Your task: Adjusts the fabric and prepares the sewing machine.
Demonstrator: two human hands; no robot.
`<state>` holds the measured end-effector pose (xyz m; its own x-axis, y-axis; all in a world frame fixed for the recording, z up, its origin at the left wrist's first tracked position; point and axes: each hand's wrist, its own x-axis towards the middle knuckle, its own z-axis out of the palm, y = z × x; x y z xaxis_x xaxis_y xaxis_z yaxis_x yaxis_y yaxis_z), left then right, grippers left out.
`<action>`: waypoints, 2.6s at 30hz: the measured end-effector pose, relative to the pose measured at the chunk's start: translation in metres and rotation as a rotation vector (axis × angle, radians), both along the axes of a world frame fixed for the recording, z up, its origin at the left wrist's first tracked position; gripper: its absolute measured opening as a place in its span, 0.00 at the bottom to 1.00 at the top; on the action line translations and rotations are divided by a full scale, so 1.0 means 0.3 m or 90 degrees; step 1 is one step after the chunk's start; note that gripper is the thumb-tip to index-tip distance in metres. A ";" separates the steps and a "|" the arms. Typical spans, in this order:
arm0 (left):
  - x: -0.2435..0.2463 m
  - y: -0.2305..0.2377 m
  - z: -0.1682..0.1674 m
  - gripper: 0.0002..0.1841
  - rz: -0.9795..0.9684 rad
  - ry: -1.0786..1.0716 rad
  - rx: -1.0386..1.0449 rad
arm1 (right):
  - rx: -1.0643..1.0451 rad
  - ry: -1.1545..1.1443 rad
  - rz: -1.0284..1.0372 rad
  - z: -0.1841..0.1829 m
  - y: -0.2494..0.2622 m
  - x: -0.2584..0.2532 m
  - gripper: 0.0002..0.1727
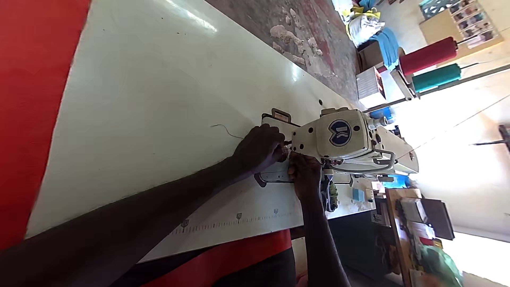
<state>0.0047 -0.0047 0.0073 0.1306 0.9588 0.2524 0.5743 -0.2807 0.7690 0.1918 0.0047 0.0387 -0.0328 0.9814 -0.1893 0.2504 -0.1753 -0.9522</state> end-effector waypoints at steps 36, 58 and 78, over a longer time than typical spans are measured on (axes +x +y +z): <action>0.012 0.000 -0.006 0.08 -0.004 0.051 0.022 | -0.019 -0.058 0.093 -0.003 0.007 0.010 0.06; 0.011 0.000 -0.002 0.08 -0.027 0.056 0.005 | 0.002 -0.119 0.108 -0.018 0.007 0.020 0.10; 0.004 0.001 0.003 0.06 0.001 -0.001 -0.004 | 0.011 -0.036 0.010 -0.011 -0.004 -0.001 0.08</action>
<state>0.0058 -0.0044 0.0083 0.1289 0.9604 0.2471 0.5736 -0.2755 0.7714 0.1916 0.0036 0.0354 -0.0373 0.9841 -0.1738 0.3061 -0.1543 -0.9394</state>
